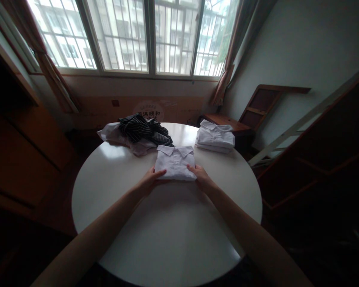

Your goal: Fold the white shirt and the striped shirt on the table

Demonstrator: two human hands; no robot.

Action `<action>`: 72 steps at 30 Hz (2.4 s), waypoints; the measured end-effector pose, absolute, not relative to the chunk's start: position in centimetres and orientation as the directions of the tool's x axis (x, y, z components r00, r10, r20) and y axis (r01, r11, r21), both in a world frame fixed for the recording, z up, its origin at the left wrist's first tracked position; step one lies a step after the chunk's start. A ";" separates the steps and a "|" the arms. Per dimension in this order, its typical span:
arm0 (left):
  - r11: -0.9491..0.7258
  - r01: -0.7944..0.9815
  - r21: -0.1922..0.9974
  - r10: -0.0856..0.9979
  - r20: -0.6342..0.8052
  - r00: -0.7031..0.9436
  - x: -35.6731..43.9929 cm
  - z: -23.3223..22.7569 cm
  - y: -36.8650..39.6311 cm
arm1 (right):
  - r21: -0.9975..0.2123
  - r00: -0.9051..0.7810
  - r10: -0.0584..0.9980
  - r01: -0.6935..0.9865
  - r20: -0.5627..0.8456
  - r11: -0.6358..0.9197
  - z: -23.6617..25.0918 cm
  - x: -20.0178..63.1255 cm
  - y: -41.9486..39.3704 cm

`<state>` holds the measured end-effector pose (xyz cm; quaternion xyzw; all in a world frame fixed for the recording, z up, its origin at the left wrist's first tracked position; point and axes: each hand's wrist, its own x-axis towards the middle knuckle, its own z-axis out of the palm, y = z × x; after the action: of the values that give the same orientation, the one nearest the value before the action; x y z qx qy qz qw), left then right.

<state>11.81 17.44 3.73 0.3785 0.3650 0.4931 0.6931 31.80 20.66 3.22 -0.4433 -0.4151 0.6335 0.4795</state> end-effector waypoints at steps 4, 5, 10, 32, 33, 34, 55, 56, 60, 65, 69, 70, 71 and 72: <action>0.217 -0.412 0.885 0.967 -0.138 0.214 11.8 3.4 17.6 | -0.940 -0.333 0.920 -0.195 -0.206 -0.281 4.2 32.3 20.1; 0.214 -0.417 0.883 0.968 -0.134 0.213 11.8 3.4 17.6 | -0.940 -0.384 0.898 -0.170 -0.213 -0.296 4.5 32.4 19.9; 0.219 -0.416 0.882 0.967 -0.140 0.212 11.8 3.6 17.6 | -0.941 -0.489 0.843 -0.120 -0.222 -0.317 5.6 32.8 19.3; 0.229 -0.449 0.864 0.965 -0.139 0.224 11.4 3.6 17.8 | -0.912 -0.511 0.806 -0.098 -0.298 -0.399 5.2 33.3 19.9; 0.229 -0.446 0.865 0.964 -0.139 0.225 11.4 3.6 17.8 | -0.916 -0.513 0.805 -0.083 -0.299 -0.393 5.2 33.3 19.9; 0.227 -0.445 0.867 0.965 -0.138 0.223 11.4 3.6 17.8 | -0.920 -0.513 0.804 -0.068 -0.300 -0.386 5.3 33.3 19.8; 0.223 -0.442 0.869 0.967 -0.138 0.216 11.4 3.8 17.7 | -0.918 -0.578 0.759 -0.038 -0.301 -0.394 4.7 33.1 20.1; 0.220 -0.440 0.871 0.967 -0.135 0.217 11.4 3.8 17.7 | -0.920 -0.576 0.758 -0.026 -0.306 -0.392 4.8 33.2 20.1; 0.221 -0.452 0.864 0.969 -0.140 0.205 11.4 3.7 17.7 | -0.925 -0.559 0.757 0.049 -0.339 -0.378 4.8 33.4 20.1; 0.209 -0.450 0.868 0.977 -0.170 0.125 11.8 3.4 17.9 | -0.924 -0.562 0.747 0.090 -0.355 -0.372 4.7 33.6 20.3; 0.171 -0.411 0.895 0.985 -0.156 0.070 11.9 3.3 17.9 | -0.912 -0.600 0.721 0.038 -0.348 -0.408 4.9 33.6 20.1; 0.164 -0.398 0.902 0.986 -0.153 0.060 11.9 3.3 17.9 | -0.911 -0.603 0.722 0.020 -0.339 -0.411 5.0 33.7 20.1; 0.162 -0.386 0.908 0.987 -0.155 0.049 11.8 3.4 17.9 | -0.912 -0.606 0.724 0.006 -0.330 -0.411 5.0 33.7 20.1; 0.175 -0.379 0.909 0.984 -0.169 0.049 11.8 3.4 17.9 | -0.913 -0.607 0.726 -0.003 -0.323 -0.408 5.0 33.8 20.1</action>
<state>11.79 17.92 3.41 0.3507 0.4314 0.5380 0.6336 33.77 20.05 4.95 -0.3711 -0.4870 0.7526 0.2423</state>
